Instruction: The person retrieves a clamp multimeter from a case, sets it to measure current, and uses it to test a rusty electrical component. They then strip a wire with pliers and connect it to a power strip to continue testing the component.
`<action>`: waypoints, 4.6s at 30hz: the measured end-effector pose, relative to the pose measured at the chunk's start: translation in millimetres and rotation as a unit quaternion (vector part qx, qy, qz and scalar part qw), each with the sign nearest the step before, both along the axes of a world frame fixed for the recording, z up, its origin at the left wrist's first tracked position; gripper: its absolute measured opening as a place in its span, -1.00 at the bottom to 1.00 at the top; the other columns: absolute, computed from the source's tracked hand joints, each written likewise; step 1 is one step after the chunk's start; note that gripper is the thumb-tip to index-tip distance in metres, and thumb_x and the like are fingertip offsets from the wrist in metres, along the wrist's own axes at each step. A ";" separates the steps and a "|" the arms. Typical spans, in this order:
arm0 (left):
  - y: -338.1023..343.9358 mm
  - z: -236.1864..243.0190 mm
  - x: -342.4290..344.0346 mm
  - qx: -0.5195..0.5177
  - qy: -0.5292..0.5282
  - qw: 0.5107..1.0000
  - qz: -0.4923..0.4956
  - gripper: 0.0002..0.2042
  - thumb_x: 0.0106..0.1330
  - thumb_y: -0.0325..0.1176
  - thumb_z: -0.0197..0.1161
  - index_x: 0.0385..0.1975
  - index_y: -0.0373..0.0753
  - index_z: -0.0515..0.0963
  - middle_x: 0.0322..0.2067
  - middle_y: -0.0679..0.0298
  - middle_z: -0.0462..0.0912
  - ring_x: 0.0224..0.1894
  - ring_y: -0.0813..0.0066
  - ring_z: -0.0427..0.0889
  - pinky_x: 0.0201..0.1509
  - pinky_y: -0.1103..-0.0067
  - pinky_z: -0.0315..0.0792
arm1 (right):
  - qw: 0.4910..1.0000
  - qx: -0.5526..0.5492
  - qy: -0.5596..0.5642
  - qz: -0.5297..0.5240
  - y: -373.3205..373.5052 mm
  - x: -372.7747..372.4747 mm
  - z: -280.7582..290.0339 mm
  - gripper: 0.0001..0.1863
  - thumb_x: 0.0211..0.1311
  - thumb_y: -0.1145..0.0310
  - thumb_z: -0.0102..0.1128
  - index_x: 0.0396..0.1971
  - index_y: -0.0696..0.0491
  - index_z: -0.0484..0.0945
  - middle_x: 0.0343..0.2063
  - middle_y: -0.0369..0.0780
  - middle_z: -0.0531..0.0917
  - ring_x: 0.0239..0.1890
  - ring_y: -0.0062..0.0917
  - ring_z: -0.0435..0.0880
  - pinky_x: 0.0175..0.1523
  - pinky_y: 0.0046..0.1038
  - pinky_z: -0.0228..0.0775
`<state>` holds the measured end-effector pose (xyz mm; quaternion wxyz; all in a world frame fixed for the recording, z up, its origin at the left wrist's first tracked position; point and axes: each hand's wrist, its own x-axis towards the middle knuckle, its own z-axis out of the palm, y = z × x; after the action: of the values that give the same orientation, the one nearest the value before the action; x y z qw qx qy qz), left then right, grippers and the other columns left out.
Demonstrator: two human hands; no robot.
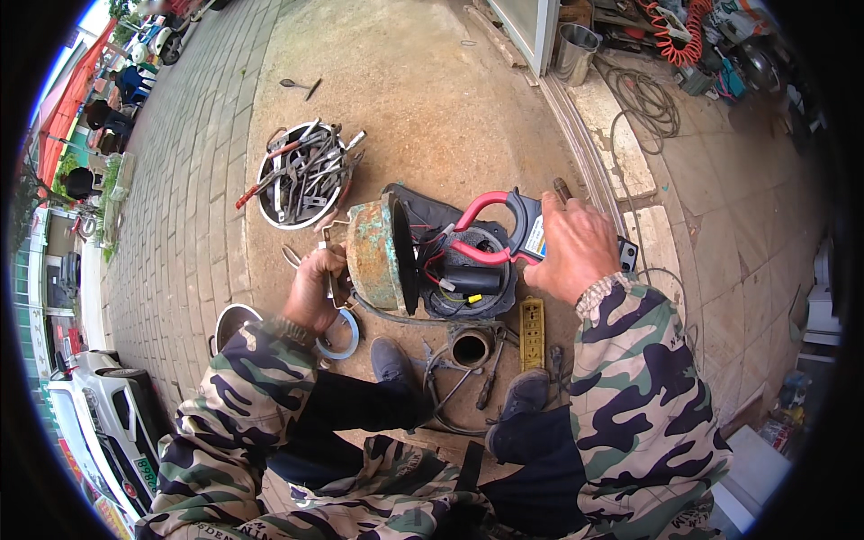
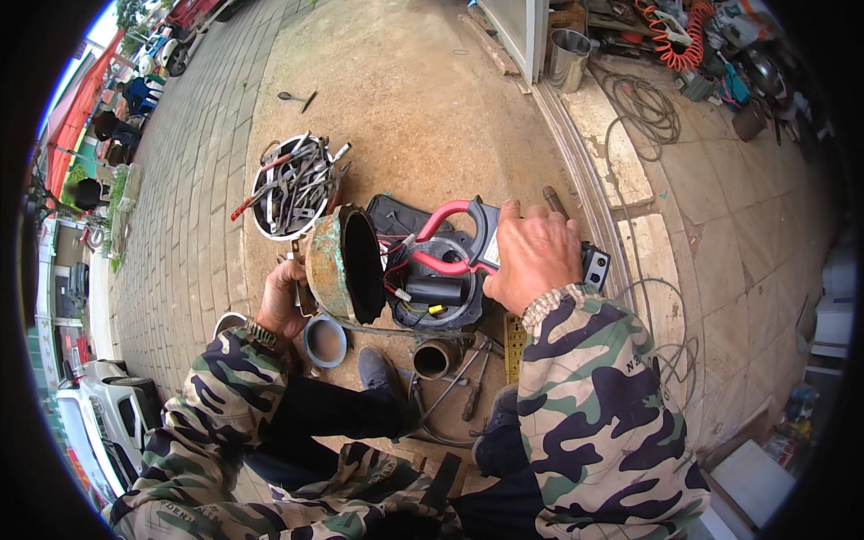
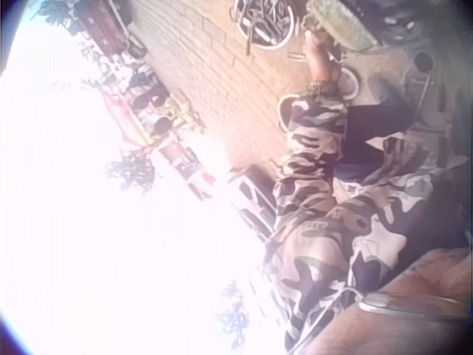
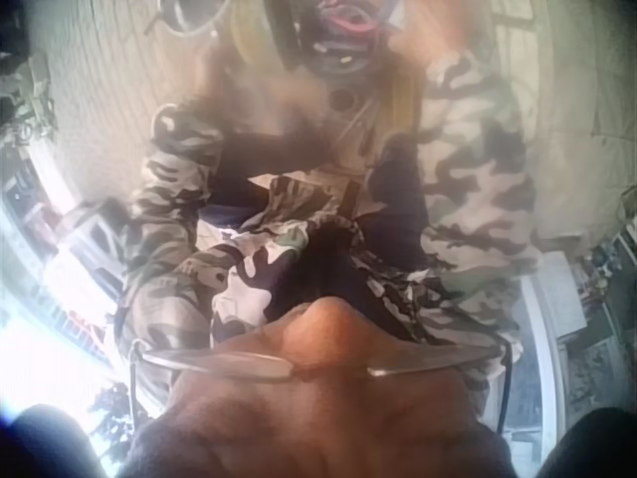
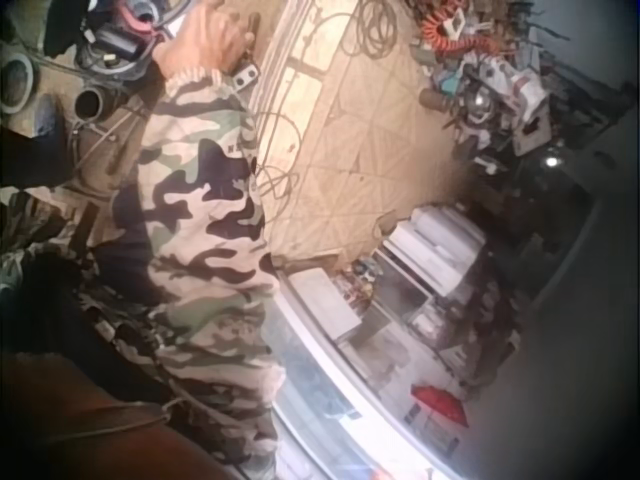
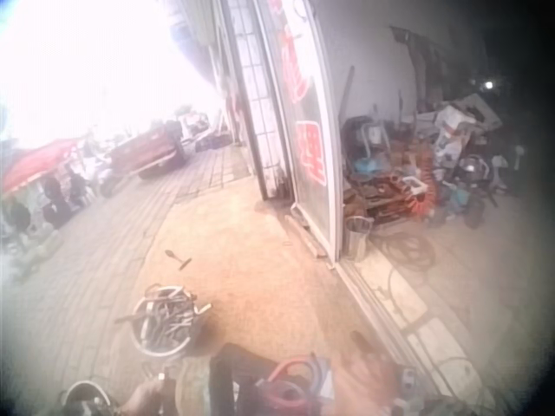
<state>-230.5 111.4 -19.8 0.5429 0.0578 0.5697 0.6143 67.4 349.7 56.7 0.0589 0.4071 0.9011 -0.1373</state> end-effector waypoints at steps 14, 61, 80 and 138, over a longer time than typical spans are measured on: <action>16.9 15.1 9.3 0.001 -0.007 1.000 0.002 -0.92 0.13 -0.42 0.10 -0.40 -0.23 0.47 -0.48 0.33 0.54 -0.53 0.53 0.51 -0.52 0.63 0.39 | 1.000 0.013 0.002 -0.004 3.1 12.7 4.7 -0.03 -0.24 0.21 0.61 0.26 0.29 0.43 -0.14 0.12 0.67 -0.01 -0.01 0.70 0.17 -0.16 0.51; 15.2 36.1 18.3 -0.055 0.039 0.998 0.005 -0.90 0.15 -0.39 0.14 -0.56 -0.09 0.38 -0.60 0.43 0.40 -0.67 0.61 0.35 -0.64 0.65 0.27 | 0.991 0.083 0.057 0.087 -4.9 13.8 4.0 -0.10 -0.15 0.25 0.62 0.28 0.23 0.47 -0.14 -0.04 0.65 0.04 -0.18 0.60 0.19 -0.16 0.35; 20.4 17.5 15.5 -0.034 -0.007 0.998 0.052 -0.96 0.16 -0.41 0.12 -0.47 -0.19 0.50 -0.56 0.34 0.57 -0.65 0.52 0.54 -0.61 0.65 0.46 | 0.976 0.172 0.062 0.121 -10.5 10.7 10.1 0.00 -0.15 0.22 0.63 0.37 0.20 0.36 -0.04 -0.04 0.53 0.08 -0.16 0.52 0.24 -0.15 0.31; 36.3 62.4 40.8 -0.070 0.083 0.993 -0.047 -0.49 0.15 -0.47 0.10 0.14 -0.51 0.58 -0.40 0.41 0.53 -0.41 0.66 0.46 -0.24 0.60 0.53 | 0.994 -0.100 0.014 0.039 4.9 -7.1 -27.0 0.07 -0.14 0.08 0.67 0.39 0.18 0.34 0.06 0.08 0.60 0.23 -0.02 0.53 0.37 -0.09 0.27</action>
<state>-189.7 147.7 42.7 0.5252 0.0971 0.6509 0.5395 60.3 354.6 29.7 0.0922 0.3620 0.8986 -0.2302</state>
